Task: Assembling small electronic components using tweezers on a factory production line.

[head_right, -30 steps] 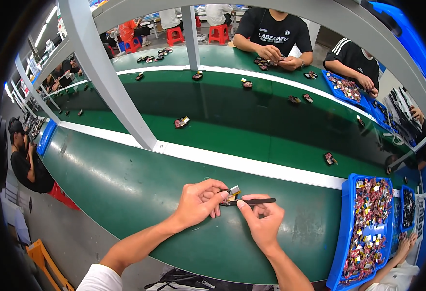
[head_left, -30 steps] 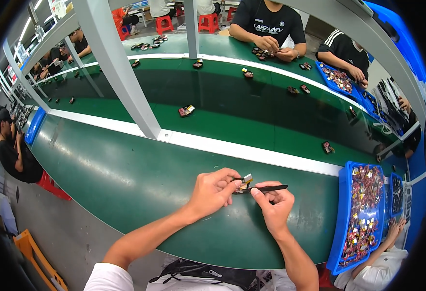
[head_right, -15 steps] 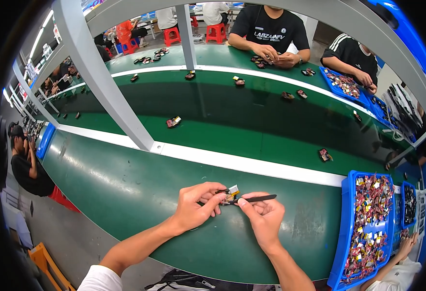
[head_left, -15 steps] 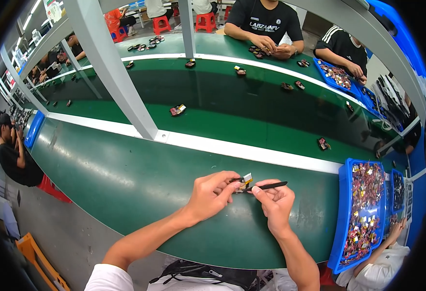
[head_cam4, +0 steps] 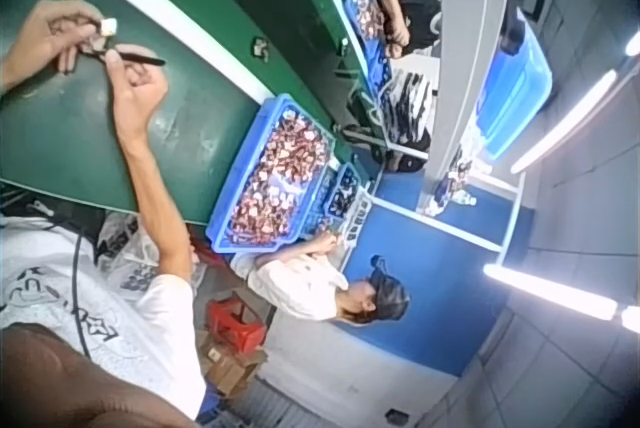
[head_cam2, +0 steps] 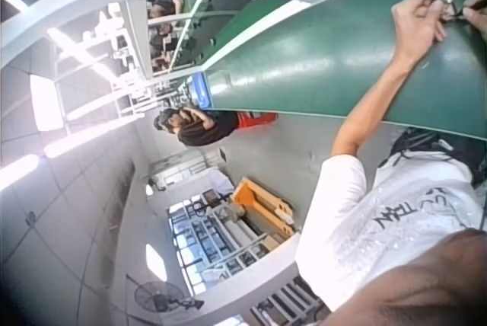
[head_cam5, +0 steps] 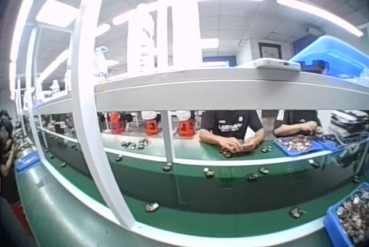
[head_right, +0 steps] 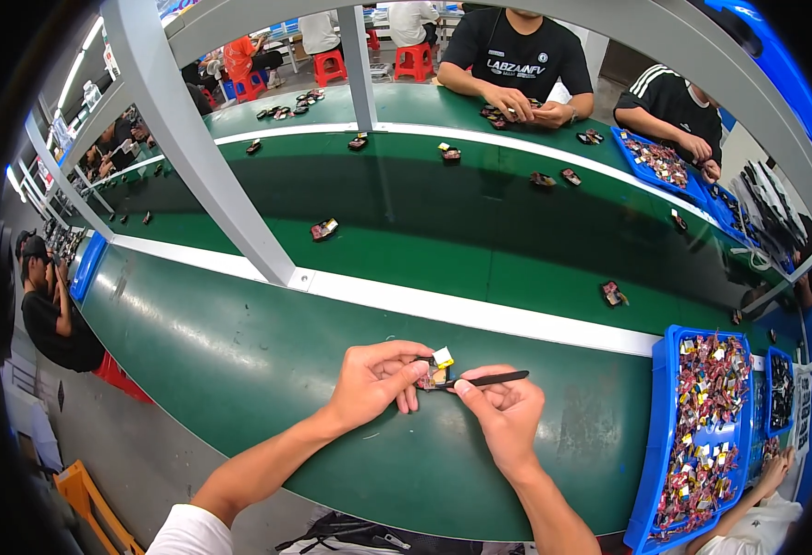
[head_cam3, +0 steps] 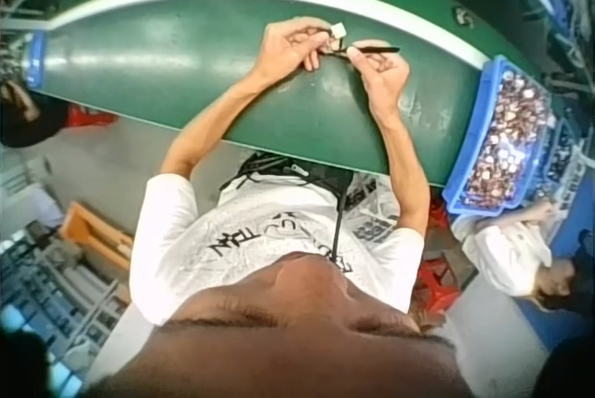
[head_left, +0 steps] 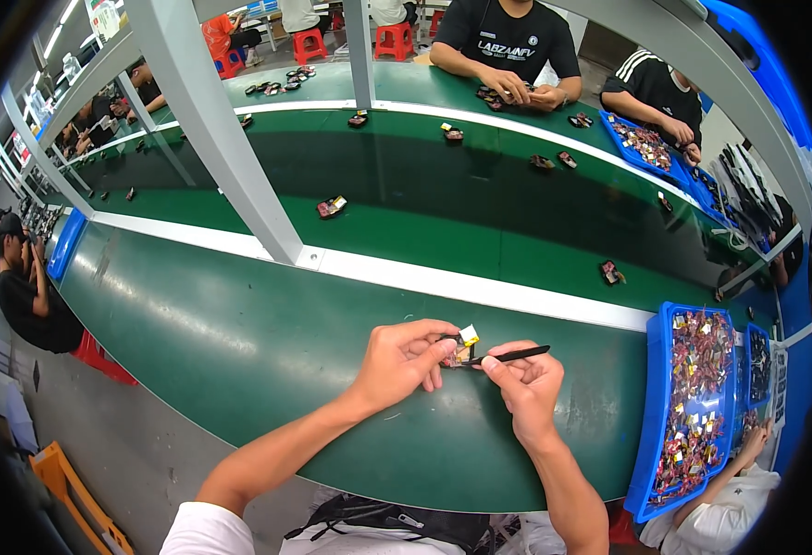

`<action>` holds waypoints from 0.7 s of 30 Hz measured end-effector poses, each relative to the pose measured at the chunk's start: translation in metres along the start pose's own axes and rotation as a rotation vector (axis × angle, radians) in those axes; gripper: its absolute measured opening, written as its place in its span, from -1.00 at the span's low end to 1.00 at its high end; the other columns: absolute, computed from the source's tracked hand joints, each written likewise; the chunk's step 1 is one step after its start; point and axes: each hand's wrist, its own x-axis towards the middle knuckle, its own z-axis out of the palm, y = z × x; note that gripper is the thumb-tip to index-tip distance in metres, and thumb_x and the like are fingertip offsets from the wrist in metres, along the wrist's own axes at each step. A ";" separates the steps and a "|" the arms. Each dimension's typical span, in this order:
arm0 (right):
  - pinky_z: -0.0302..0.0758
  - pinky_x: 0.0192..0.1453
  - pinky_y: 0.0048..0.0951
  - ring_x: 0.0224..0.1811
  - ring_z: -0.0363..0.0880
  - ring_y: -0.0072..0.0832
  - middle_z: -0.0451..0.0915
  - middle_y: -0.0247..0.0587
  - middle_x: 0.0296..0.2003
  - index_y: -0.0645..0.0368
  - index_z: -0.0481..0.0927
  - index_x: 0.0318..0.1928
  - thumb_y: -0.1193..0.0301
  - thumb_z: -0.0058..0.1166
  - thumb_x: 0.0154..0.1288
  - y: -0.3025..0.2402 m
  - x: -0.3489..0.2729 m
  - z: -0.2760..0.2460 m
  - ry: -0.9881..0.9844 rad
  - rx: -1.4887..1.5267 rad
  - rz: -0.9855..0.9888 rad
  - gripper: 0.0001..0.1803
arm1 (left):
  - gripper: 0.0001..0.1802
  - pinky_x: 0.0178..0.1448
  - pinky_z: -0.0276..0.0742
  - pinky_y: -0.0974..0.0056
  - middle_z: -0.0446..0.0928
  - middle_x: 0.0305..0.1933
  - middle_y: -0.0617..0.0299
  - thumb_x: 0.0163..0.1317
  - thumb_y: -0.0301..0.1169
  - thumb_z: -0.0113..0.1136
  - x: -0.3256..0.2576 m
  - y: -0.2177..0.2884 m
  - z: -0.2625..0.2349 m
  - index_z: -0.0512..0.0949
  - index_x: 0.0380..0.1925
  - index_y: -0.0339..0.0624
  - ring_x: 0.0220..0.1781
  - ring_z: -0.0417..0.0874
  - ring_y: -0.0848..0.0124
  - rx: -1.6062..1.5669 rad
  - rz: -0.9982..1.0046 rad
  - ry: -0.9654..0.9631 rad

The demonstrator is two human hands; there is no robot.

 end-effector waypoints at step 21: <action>0.09 -0.59 -0.66 -0.68 0.24 -0.84 0.67 -0.41 -0.53 0.29 0.76 -0.27 0.64 0.41 0.19 0.012 -0.004 0.004 0.041 -0.400 -0.537 -0.89 | -0.66 -0.46 0.68 0.34 0.66 -0.16 -0.03 0.50 -0.44 0.14 0.003 0.001 -0.005 0.53 0.12 -0.52 -0.39 0.77 0.31 -0.168 -0.144 -0.141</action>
